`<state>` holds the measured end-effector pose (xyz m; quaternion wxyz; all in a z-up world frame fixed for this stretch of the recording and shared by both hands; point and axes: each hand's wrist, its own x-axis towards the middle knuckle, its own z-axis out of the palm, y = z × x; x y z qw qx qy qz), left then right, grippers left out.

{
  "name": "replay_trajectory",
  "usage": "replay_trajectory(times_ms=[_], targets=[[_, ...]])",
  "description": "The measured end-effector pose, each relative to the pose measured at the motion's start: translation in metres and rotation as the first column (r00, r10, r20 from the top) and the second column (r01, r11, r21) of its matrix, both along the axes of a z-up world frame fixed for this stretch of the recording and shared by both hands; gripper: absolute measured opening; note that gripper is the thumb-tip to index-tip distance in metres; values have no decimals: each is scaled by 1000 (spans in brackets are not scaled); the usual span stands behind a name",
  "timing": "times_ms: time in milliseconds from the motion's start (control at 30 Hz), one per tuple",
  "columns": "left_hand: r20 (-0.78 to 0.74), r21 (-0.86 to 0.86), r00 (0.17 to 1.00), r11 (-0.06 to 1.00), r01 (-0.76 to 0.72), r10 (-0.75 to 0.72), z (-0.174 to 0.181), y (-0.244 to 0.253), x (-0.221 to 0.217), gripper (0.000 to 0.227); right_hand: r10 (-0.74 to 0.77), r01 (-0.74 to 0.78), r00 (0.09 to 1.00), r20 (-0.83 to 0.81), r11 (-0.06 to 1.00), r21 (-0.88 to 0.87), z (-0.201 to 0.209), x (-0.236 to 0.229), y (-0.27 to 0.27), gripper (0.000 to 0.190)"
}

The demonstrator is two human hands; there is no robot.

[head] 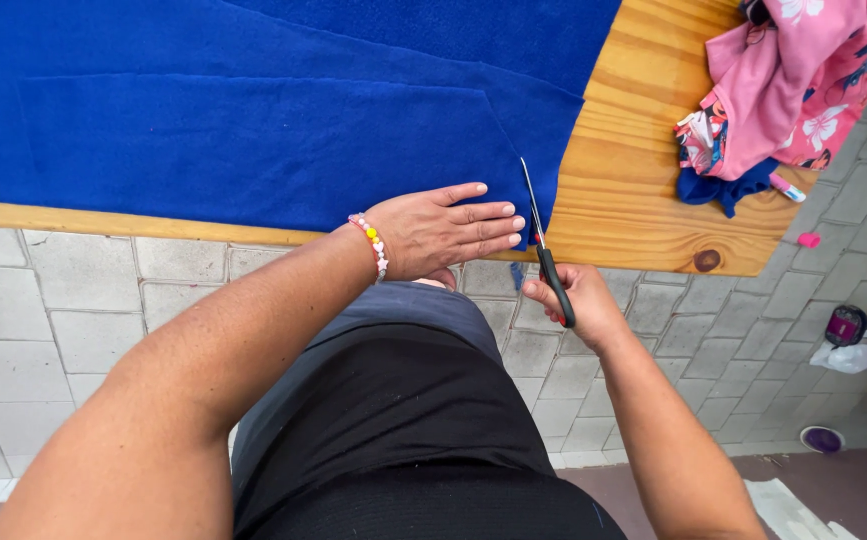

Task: The person uses scissors to cut a piece of pink patterned fabric placed on top of a larger blue fabric sheet. They then cut a strip from the blue fabric, fold it, and continue cutting along the edge of the blue material on a wooden table.

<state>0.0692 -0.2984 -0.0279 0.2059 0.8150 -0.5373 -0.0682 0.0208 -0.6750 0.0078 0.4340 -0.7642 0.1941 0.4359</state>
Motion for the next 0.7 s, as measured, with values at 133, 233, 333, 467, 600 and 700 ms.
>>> replay_trajectory(times_ms=[133, 233, 333, 467, 600, 700], targets=[[-3, -12, 1000, 1000, -1, 1, -2, -2, -1, 121, 31, -31, 999, -32, 1000, 3, 15, 16, 2, 43], [13, 5, 1000, 1000, -4, 4, -2, -2, -1, 124, 76, -76, 996, -46, 997, 11, 16, 30, 0, 45], [21, 0, 1000, 1000, -12, 12, -1, -1, -2, 124, 108, -109, 993, -54, 994, -7, 8, 38, -5, 45], [15, -11, 1000, 1000, -12, 12, -3, 0, 0, 124, 137, -138, 989, -58, 990, -24, 12, 39, -3, 44], [13, -20, 1000, 1000, -12, 13, -3, -1, -2, 126, 131, -133, 989, -62, 990, -37, 14, 40, 2, 45], [20, -19, 1000, 1000, -15, 15, -3, -1, -1, 127, 130, -133, 990, -49, 990, -48, 10, 39, 5, 47]])
